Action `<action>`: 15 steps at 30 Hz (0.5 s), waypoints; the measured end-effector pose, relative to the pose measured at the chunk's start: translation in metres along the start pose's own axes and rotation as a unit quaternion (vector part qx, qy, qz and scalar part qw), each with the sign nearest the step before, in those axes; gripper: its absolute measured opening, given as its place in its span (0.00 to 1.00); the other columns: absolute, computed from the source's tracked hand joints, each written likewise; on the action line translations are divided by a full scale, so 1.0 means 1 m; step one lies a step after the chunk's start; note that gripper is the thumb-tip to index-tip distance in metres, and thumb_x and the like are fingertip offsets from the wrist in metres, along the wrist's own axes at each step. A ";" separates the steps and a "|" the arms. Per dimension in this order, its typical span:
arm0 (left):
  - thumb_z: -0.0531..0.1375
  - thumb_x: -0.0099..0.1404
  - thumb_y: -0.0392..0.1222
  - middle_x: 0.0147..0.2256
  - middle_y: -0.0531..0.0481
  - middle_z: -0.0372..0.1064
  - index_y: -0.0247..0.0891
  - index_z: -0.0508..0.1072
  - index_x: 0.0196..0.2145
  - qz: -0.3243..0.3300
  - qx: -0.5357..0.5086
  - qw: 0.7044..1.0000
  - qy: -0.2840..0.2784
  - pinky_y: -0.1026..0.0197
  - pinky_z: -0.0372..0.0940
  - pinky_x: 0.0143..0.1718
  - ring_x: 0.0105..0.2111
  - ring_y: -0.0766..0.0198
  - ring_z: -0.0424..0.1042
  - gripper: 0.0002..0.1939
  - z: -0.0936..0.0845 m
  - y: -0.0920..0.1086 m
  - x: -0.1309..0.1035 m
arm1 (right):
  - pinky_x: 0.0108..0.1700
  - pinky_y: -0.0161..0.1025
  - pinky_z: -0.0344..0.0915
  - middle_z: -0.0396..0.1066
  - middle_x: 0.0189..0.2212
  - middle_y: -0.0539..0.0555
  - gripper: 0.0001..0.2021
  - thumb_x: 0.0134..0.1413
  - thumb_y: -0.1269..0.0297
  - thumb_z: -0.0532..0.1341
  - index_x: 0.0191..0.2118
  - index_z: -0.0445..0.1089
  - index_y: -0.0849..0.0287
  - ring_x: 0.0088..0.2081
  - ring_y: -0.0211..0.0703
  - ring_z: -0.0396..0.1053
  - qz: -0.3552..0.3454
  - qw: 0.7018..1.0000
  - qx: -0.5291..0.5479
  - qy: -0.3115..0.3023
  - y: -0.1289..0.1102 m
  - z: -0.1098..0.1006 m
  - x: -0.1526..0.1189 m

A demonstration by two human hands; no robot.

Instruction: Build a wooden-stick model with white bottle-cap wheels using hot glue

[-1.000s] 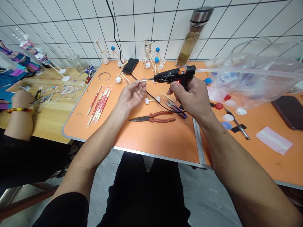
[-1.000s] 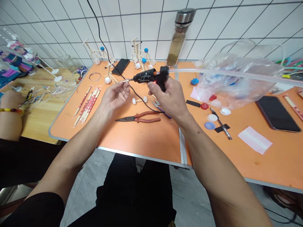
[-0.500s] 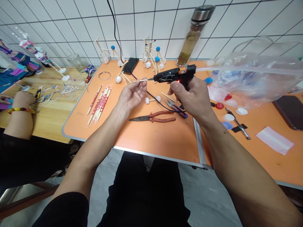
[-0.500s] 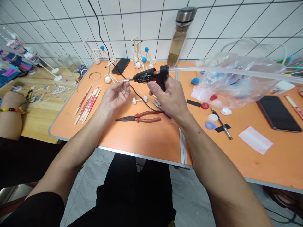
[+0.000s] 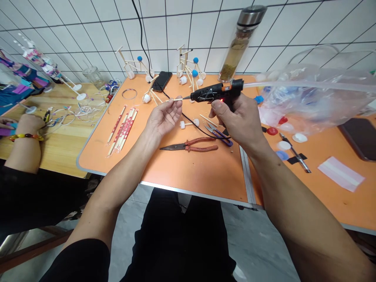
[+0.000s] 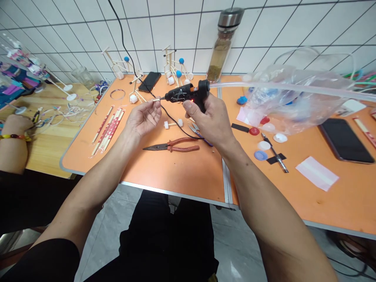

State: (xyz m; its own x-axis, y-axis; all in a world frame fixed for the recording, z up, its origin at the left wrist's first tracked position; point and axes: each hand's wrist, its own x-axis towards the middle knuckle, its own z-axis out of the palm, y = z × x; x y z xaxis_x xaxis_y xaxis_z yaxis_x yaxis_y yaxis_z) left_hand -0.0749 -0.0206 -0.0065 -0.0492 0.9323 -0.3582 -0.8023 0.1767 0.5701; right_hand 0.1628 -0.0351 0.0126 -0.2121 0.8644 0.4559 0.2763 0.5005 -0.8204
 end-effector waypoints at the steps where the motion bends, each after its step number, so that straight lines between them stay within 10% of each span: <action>1: 0.59 0.81 0.30 0.33 0.46 0.86 0.26 0.82 0.59 -0.001 -0.001 1.000 0.002 0.68 0.79 0.55 0.38 0.66 0.89 0.16 0.000 0.000 0.000 | 0.31 0.46 0.70 0.75 0.27 0.53 0.27 0.65 0.28 0.68 0.37 0.76 0.48 0.31 0.48 0.73 0.000 1.000 0.000 -0.001 0.000 0.000 0.000; 15: 0.60 0.80 0.30 0.39 0.44 0.88 0.30 0.82 0.61 -0.005 -0.005 1.000 0.018 0.66 0.80 0.56 0.44 0.63 0.90 0.17 0.001 0.000 -0.001 | 0.31 0.47 0.71 0.73 0.25 0.52 0.27 0.64 0.26 0.67 0.36 0.76 0.47 0.30 0.49 0.73 0.004 1.000 -0.001 -0.002 0.001 0.000 0.000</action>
State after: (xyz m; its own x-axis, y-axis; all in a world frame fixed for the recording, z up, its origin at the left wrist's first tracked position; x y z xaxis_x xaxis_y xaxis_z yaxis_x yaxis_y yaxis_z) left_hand -0.0746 -0.0209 -0.0055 -0.0621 0.9183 -0.3911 -0.8089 0.1832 0.5587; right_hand 0.1632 -0.0342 0.0118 -0.2132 0.8680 0.4485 0.2802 0.4941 -0.8230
